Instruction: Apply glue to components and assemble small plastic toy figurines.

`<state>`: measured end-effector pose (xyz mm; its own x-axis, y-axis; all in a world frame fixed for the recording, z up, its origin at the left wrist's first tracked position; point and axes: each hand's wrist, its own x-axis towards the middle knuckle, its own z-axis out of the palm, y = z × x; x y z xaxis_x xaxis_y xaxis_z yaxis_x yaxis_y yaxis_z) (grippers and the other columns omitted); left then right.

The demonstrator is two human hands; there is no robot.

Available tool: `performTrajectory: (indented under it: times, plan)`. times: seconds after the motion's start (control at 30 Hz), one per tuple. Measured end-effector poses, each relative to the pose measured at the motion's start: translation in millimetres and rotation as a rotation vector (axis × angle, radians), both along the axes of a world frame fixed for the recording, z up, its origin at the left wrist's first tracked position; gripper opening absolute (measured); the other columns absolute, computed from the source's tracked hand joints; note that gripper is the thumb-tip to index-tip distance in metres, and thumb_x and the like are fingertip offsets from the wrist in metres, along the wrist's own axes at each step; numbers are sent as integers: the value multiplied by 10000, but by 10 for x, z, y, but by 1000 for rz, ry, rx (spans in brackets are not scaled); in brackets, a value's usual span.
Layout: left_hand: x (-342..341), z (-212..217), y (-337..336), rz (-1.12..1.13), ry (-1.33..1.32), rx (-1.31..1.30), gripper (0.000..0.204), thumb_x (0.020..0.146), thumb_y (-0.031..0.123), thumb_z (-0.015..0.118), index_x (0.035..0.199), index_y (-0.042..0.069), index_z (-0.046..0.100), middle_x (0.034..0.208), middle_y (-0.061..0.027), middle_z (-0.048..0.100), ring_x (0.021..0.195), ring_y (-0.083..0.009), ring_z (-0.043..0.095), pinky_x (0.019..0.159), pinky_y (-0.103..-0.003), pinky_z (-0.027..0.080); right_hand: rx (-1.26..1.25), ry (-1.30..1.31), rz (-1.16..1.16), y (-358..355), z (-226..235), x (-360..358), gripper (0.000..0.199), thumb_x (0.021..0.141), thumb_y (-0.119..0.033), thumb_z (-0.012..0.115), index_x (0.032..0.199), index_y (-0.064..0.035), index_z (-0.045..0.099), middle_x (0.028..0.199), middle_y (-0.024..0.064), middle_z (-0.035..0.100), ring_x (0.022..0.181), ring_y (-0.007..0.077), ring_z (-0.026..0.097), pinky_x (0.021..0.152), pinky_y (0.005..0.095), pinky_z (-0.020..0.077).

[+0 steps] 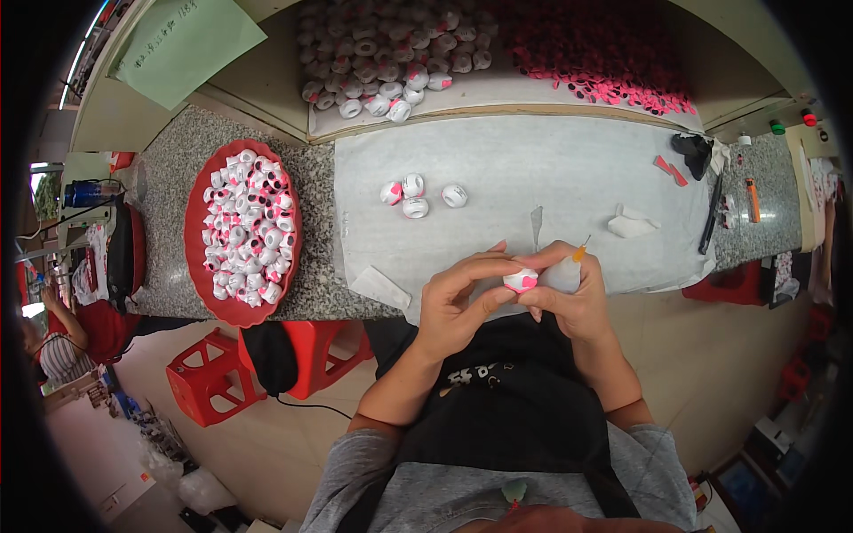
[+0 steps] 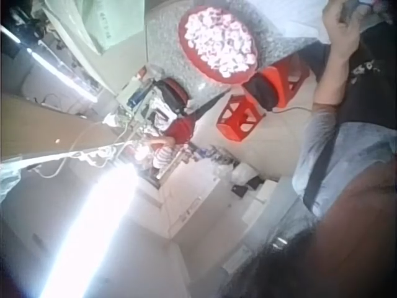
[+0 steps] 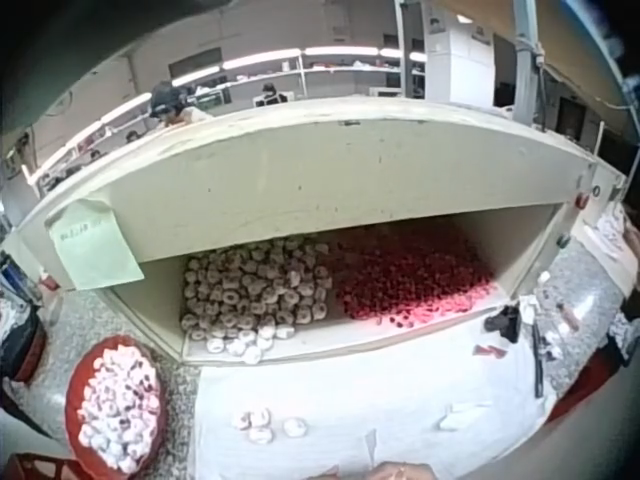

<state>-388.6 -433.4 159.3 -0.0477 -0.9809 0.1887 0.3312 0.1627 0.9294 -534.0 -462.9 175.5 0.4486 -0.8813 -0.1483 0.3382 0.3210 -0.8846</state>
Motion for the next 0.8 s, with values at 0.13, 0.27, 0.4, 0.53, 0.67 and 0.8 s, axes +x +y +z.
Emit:
performTrajectory:
  times: [0.13, 0.27, 0.4, 0.53, 0.67, 0.8]
  plan:
    - [-39, 6, 13, 62, 20, -19, 233, 693, -31, 547, 925, -26, 526, 891, -106, 563, 884, -188, 517, 917, -401, 277, 11, 21, 16, -3, 64, 2, 235, 641, 47, 578, 868, 46, 517, 699, 113, 537, 472, 114, 486, 382, 194, 376]
    - [-51, 15, 17, 83, 23, -14, 244, 687, -42, 542, 930, -24, 522, 891, -107, 562, 882, -183, 517, 922, -404, 268, -13, 16, 19, 1, 17, -3, 239, 653, 41, 559, 888, 49, 514, 699, 112, 531, 469, 112, 485, 380, 189, 375]
    - [-57, 7, 23, 88, 27, -7, 238, 687, -42, 542, 924, -25, 523, 891, -106, 563, 883, -183, 517, 926, -406, 262, -20, 0, 3, 14, -11, 11, 237, 661, 26, 560, 892, 49, 511, 681, 109, 531, 465, 110, 484, 381, 191, 375]
    - [-40, 1, 10, 60, 34, 4, 244, 688, -47, 540, 930, -23, 517, 897, -106, 558, 890, -185, 511, 929, -404, 251, 14, -6, -13, 13, -10, 25, 233, 666, 23, 557, 893, 47, 511, 665, 107, 532, 461, 108, 479, 382, 193, 370]
    - [-54, -15, 7, 11, 169, 43, 245, 680, -36, 567, 919, -13, 516, 884, -103, 555, 878, -183, 507, 938, -398, 227, 27, -4, 24, 0, -1, 0, 234, 662, 26, 561, 890, 45, 513, 675, 114, 538, 462, 109, 480, 383, 194, 370]
    - [-17, -92, 3, 2, 178, 10, 232, 673, -21, 586, 896, -9, 520, 875, -100, 554, 867, -177, 507, 942, -394, 216, 18, -1, 25, 28, -9, 19, 229, 651, 35, 567, 874, 44, 518, 679, 119, 541, 464, 111, 482, 382, 196, 371]
